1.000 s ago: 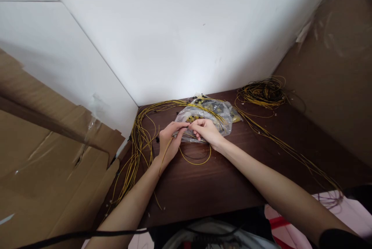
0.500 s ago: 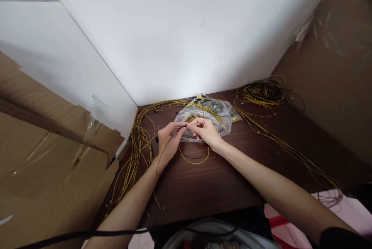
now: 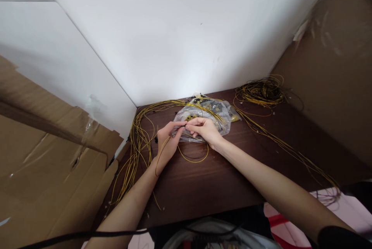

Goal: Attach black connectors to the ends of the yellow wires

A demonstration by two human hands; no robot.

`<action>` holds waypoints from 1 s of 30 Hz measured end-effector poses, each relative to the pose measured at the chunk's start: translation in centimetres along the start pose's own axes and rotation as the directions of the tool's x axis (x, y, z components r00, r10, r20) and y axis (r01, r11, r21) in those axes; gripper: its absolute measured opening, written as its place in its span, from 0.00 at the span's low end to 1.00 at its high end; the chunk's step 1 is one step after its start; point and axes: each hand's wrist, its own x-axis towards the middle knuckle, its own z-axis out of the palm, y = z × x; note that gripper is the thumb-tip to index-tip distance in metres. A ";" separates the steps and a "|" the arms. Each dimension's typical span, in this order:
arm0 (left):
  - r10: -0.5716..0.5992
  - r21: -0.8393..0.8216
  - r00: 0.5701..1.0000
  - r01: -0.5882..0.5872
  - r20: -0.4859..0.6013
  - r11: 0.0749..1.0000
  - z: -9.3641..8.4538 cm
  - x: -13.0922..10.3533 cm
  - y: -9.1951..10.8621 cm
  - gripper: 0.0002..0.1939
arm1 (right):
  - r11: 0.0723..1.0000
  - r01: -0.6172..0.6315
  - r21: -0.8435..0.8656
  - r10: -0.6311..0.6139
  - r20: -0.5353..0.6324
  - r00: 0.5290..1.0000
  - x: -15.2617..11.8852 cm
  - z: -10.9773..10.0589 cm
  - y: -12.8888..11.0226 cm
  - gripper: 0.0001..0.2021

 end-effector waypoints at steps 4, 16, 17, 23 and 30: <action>-0.005 0.012 1.000 0.005 -0.006 1.000 0.0 0.0 0.1 0.08 | 1.000 0.017 -0.020 -0.017 -0.021 1.000 -0.1 0.2 0.0 0.13; -0.007 -0.006 1.000 0.007 0.009 1.000 -0.1 0.0 0.1 0.08 | 0.996 0.061 -0.067 -0.062 -0.006 0.998 0.1 0.1 -0.1 0.14; -0.011 -0.016 1.000 0.011 0.015 1.000 -0.1 0.0 0.1 0.08 | 0.997 0.049 -0.056 -0.050 -0.007 0.999 0.1 0.1 -0.1 0.14; -0.043 -0.060 0.999 0.044 0.026 0.997 0.0 0.1 0.1 0.08 | 1.000 0.028 0.003 -0.028 -0.007 1.000 0.1 0.2 -0.2 0.14; -0.081 -0.110 0.997 0.080 0.003 0.991 0.1 0.1 -0.1 0.08 | 0.998 0.046 0.044 -0.046 -0.010 0.999 0.0 0.5 -0.3 0.14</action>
